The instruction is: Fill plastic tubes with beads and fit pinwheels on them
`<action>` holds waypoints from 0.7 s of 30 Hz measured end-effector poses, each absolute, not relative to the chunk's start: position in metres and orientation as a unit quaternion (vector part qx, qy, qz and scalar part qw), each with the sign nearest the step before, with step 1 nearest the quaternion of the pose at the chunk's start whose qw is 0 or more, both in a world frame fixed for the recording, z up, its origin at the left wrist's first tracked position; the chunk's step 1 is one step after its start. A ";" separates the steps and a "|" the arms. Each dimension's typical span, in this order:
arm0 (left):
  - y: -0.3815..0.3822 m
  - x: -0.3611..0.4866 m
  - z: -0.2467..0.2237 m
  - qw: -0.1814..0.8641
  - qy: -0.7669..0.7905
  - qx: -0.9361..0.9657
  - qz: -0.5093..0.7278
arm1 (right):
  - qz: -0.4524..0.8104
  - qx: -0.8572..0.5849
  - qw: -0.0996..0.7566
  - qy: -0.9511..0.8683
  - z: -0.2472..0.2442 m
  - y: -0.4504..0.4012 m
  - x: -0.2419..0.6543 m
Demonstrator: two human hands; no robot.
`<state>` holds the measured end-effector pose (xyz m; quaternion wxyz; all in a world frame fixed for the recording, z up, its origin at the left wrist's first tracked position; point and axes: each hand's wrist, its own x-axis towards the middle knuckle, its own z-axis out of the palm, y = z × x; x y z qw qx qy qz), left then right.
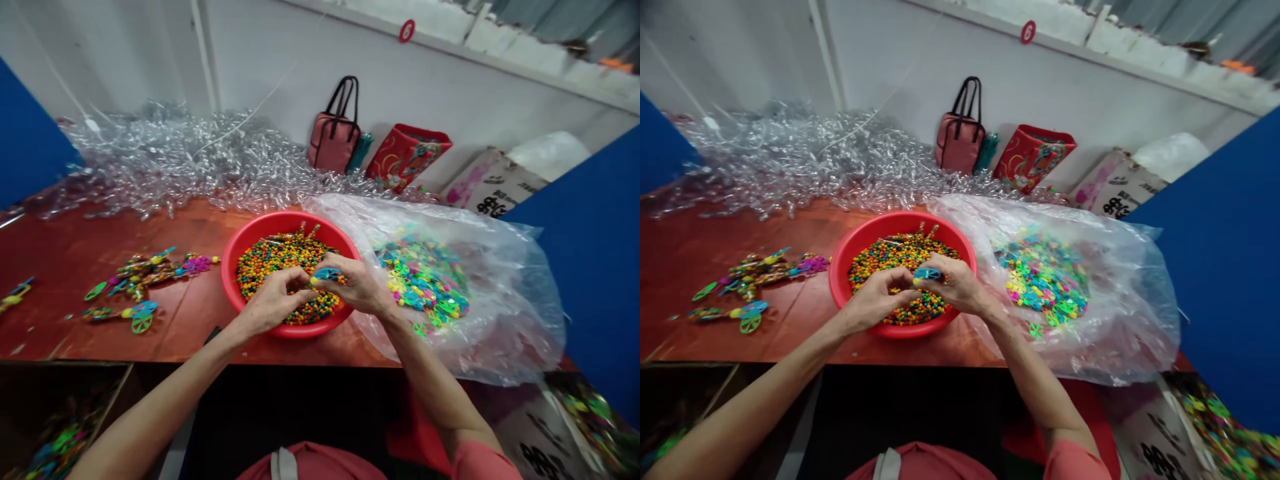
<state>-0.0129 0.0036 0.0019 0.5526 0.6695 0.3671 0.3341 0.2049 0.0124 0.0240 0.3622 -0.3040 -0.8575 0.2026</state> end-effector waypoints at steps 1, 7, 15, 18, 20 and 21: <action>0.003 -0.012 0.002 0.522 0.386 0.671 0.357 | 0.191 -0.309 0.377 -0.852 0.022 0.011 0.204; -0.001 -0.018 0.016 0.684 0.257 0.654 0.198 | 0.193 -0.305 0.383 -0.850 0.018 -0.004 0.212; -0.009 0.002 0.007 0.476 0.390 0.696 0.371 | 0.264 -0.355 0.388 -0.809 0.016 -0.006 0.228; -0.007 -0.022 0.011 0.435 0.429 0.674 0.416 | 0.230 -0.446 0.376 -0.779 0.009 0.018 0.283; -0.004 -0.059 0.017 0.370 0.482 0.660 0.442 | 0.095 -0.563 0.339 -0.748 -0.004 0.042 0.329; -0.003 -0.081 0.020 0.325 0.515 0.654 0.448 | 0.043 -0.611 0.270 -0.743 -0.012 0.054 0.350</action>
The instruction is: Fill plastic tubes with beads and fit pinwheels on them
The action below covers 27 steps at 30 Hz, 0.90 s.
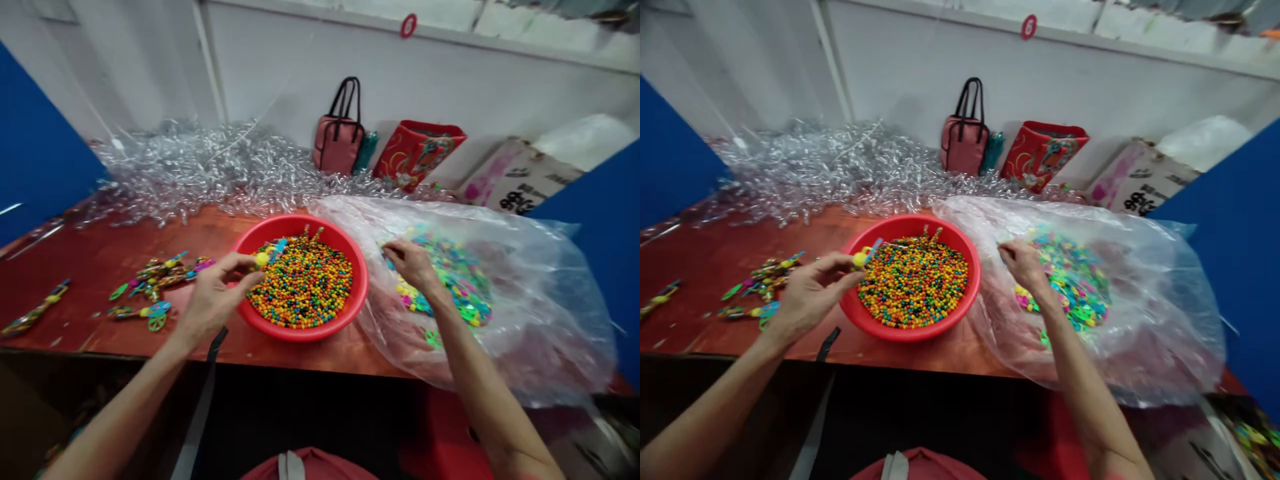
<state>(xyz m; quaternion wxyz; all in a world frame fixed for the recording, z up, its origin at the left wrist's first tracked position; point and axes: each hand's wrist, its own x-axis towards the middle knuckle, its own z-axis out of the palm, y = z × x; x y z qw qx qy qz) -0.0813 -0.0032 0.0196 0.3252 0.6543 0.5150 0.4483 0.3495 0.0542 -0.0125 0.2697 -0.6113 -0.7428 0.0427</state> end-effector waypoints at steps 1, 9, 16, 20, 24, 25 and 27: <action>-0.002 -0.105 0.022 0.273 0.551 0.651 0.445 | 0.014 -0.649 0.183 -0.738 -0.023 0.065 0.368; 0.036 -0.155 0.019 0.011 0.606 0.742 0.286 | -0.064 -0.676 -0.031 -0.734 -0.092 0.092 0.423; 0.126 -0.037 -0.007 0.129 0.529 0.827 0.143 | -0.066 -0.650 -0.045 -0.755 -0.097 0.094 0.436; 0.162 0.013 -0.018 0.226 0.503 0.814 0.183 | -0.015 -0.637 0.013 -0.771 -0.089 0.097 0.441; 0.172 0.051 -0.024 0.266 0.512 0.798 0.177 | 0.037 -0.634 0.075 -0.768 -0.081 0.097 0.449; 0.172 0.056 -0.025 0.264 0.513 0.797 0.179 | 0.040 -0.637 0.078 -0.766 -0.080 0.096 0.450; 0.170 0.059 -0.024 0.269 0.507 0.798 0.183 | 0.039 -0.645 0.072 -0.759 -0.080 0.094 0.448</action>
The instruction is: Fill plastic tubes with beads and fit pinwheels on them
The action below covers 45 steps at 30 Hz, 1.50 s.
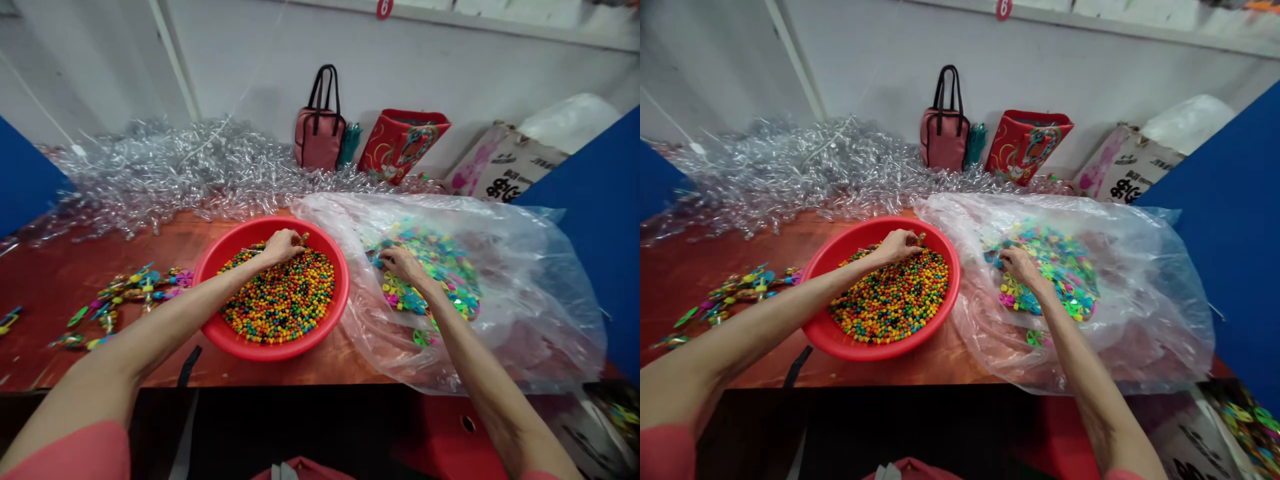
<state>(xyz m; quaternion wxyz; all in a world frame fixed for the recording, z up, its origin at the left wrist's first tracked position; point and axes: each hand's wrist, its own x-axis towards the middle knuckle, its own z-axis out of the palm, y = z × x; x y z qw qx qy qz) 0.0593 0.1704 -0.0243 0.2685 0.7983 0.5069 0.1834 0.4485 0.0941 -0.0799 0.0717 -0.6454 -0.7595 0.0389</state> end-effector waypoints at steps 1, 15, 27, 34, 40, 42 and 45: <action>0.169 0.058 -0.023 0.273 0.502 0.799 0.189 | 0.036 -0.650 0.063 -0.756 -0.080 0.093 0.447; 0.048 0.027 0.022 0.664 0.307 0.595 0.334 | 0.304 -0.517 0.515 -0.613 -0.015 0.059 0.360; 0.001 0.021 0.021 0.692 0.262 0.609 0.287 | 0.432 -0.354 0.511 -0.654 0.034 0.023 0.252; -0.004 0.026 0.017 0.701 0.262 0.591 0.302 | 0.410 -0.358 0.496 -0.677 0.040 0.012 0.245; -0.001 0.024 0.015 0.691 0.286 0.579 0.325 | 0.411 -0.367 0.506 -0.663 0.032 0.010 0.242; 0.000 0.018 0.015 0.700 0.282 0.585 0.298 | 0.436 -0.352 0.497 -0.662 0.029 0.011 0.246; 0.003 0.014 0.014 0.699 0.283 0.597 0.273 | 0.445 -0.328 0.486 -0.676 0.024 0.011 0.246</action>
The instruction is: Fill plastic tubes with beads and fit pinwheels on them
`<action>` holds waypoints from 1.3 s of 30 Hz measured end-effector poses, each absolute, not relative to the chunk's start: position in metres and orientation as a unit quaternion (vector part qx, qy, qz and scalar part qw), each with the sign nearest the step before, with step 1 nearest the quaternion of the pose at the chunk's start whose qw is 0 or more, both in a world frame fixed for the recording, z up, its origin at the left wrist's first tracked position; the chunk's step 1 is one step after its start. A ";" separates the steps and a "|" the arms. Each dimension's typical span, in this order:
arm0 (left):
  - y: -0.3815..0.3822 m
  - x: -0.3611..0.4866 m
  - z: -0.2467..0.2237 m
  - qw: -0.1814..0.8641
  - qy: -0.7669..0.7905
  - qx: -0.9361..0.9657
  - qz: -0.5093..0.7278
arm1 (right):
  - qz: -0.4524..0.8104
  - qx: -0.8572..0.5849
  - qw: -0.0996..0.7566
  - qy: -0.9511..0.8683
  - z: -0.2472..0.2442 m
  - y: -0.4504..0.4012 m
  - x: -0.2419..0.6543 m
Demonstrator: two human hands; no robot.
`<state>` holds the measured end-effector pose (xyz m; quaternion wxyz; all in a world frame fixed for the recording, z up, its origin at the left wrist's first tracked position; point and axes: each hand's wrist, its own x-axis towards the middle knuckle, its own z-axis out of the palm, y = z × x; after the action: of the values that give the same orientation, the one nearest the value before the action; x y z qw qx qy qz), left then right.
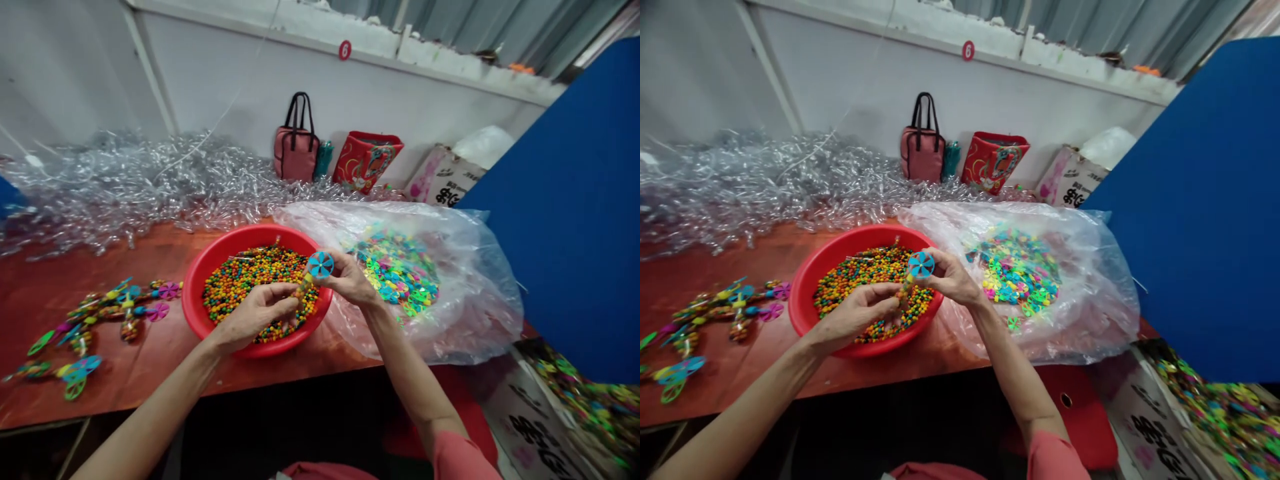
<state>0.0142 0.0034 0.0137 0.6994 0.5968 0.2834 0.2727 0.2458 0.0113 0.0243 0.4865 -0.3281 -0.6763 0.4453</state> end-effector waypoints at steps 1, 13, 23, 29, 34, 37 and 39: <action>0.005 0.015 0.012 0.685 0.295 0.605 0.280 | 0.434 -0.329 0.486 -0.683 0.022 0.012 0.243; 0.010 0.009 0.013 0.687 0.316 0.585 0.293 | 0.410 -0.303 0.503 -0.698 0.012 0.023 0.217; 0.006 -0.008 0.015 0.760 0.261 0.557 0.210 | 0.390 -0.316 0.505 -0.702 0.005 0.004 0.205; 0.004 0.003 0.003 0.422 0.415 0.707 0.387 | 0.262 -0.411 0.534 -0.691 -0.005 -0.005 0.186; -0.006 -0.035 0.011 0.353 0.442 0.714 0.412 | 0.300 -0.397 0.411 -0.764 0.017 -0.015 0.239; -0.013 -0.101 0.023 0.288 0.515 0.666 0.456 | 0.160 -0.524 0.348 -0.761 0.004 -0.013 0.316; -0.017 -0.148 0.029 0.182 0.595 0.640 0.451 | 0.076 -0.601 0.237 -0.759 -0.021 -0.008 0.364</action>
<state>-0.1483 -0.0169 0.0291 0.1820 0.6400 0.5951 0.4507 0.3635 -0.0079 -0.0207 0.2374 -0.6010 -0.7594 0.0759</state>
